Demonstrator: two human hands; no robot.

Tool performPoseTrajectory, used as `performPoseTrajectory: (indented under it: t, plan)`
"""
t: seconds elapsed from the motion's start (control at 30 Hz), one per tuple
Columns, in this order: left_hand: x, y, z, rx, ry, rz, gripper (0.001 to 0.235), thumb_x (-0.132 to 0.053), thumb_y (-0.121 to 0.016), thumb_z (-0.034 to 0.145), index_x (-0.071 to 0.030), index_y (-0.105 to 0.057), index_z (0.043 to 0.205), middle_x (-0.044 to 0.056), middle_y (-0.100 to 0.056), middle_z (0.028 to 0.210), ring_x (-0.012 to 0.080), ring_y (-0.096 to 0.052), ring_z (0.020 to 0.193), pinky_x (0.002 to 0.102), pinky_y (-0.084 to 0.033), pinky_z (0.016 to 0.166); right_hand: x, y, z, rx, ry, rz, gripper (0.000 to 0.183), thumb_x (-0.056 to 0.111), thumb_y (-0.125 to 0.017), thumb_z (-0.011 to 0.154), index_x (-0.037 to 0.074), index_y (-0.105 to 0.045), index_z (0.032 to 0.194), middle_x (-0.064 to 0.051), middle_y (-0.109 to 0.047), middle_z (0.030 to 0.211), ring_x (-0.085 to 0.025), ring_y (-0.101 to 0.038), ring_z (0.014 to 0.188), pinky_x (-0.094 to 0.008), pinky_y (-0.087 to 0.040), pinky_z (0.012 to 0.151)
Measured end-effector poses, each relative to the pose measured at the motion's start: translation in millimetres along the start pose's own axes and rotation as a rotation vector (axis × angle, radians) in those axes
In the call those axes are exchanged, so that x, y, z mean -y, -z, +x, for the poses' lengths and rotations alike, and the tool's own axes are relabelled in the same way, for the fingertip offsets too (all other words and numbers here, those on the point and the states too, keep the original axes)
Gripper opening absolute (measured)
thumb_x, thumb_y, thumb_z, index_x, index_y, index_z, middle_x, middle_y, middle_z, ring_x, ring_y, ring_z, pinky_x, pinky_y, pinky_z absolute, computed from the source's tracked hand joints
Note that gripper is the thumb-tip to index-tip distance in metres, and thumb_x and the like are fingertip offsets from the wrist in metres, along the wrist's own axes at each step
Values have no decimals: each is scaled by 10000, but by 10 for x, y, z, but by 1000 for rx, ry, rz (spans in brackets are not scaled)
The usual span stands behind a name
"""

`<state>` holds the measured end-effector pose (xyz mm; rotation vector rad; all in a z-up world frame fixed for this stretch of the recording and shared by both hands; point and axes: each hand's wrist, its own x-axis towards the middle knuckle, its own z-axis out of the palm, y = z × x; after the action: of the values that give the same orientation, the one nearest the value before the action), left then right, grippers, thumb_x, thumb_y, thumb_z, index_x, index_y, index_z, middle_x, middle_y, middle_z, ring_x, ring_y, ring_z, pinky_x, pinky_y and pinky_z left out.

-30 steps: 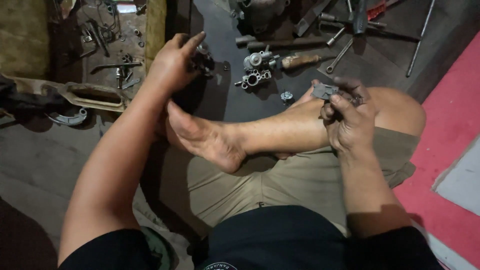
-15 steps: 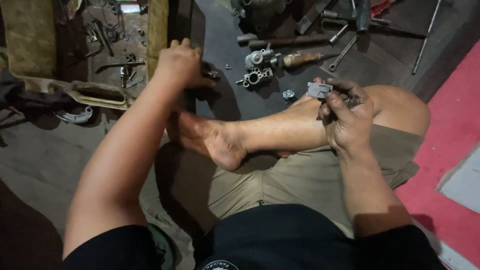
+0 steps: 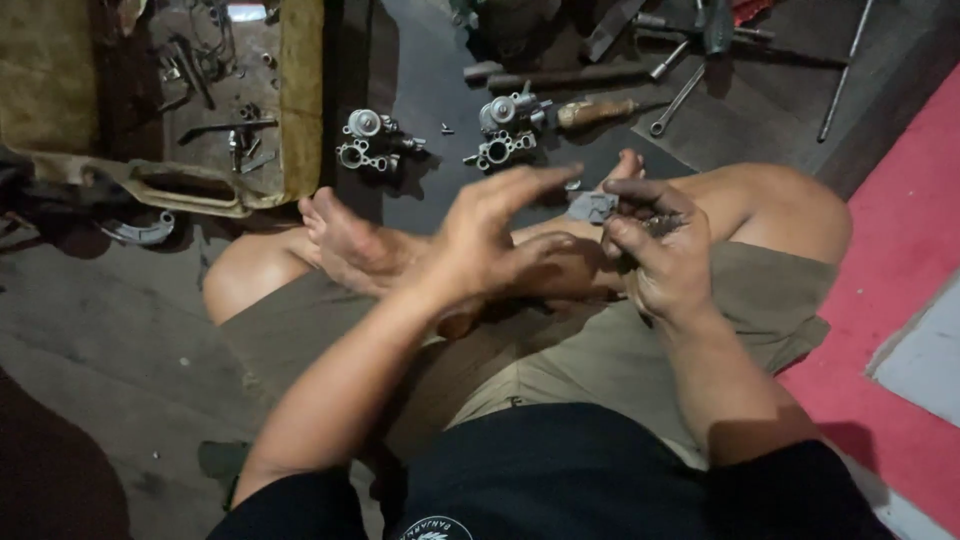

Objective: Assembling a motorcycle carburetor by installing small internal components and fastening them with a screwdriver.

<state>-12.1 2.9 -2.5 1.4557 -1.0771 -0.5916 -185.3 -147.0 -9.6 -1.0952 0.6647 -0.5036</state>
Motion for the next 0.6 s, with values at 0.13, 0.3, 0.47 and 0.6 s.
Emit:
performPoseTrajectory:
  t: [0.13,0.3,0.47,0.6]
  plan:
    - [-190,-167,-234,-172,327,-252,509,-196,-895,775,-139,-728,1252,116,-755,1040,288,-763,967,363,-647,804,143,-159,-91,102,-45,-215,423,22,-857,799,-138,-698,1157,-200,-627,743,-214,-689,562,-311,-572,488]
    - [-216,-128,-472,-240,593,-405,374,-189,-859,787,-97,-773,1139,101,-739,933,162,-702,897,307,-626,779,120,-360,-191,200,-50,-293,498,37,-857,806,-116,-667,1240,-213,-707,901,-173,-701,715,-294,-601,603]
    - [-11,-95,-662,-365,623,-556,397,-104,-881,760,-56,-771,1138,72,-707,954,139,-691,898,264,-633,783,-122,-230,-173,295,-99,-277,499,67,-744,864,-121,-584,1297,-257,-676,1049,-261,-718,854,-361,-624,709]
    - [97,-46,-701,-348,679,-625,381,-127,-861,786,-59,-773,1150,81,-669,875,127,-662,835,296,-636,732,-136,-291,-178,201,-143,-253,376,16,-596,946,-121,-578,1296,-277,-691,1083,-293,-740,967,-395,-642,822]
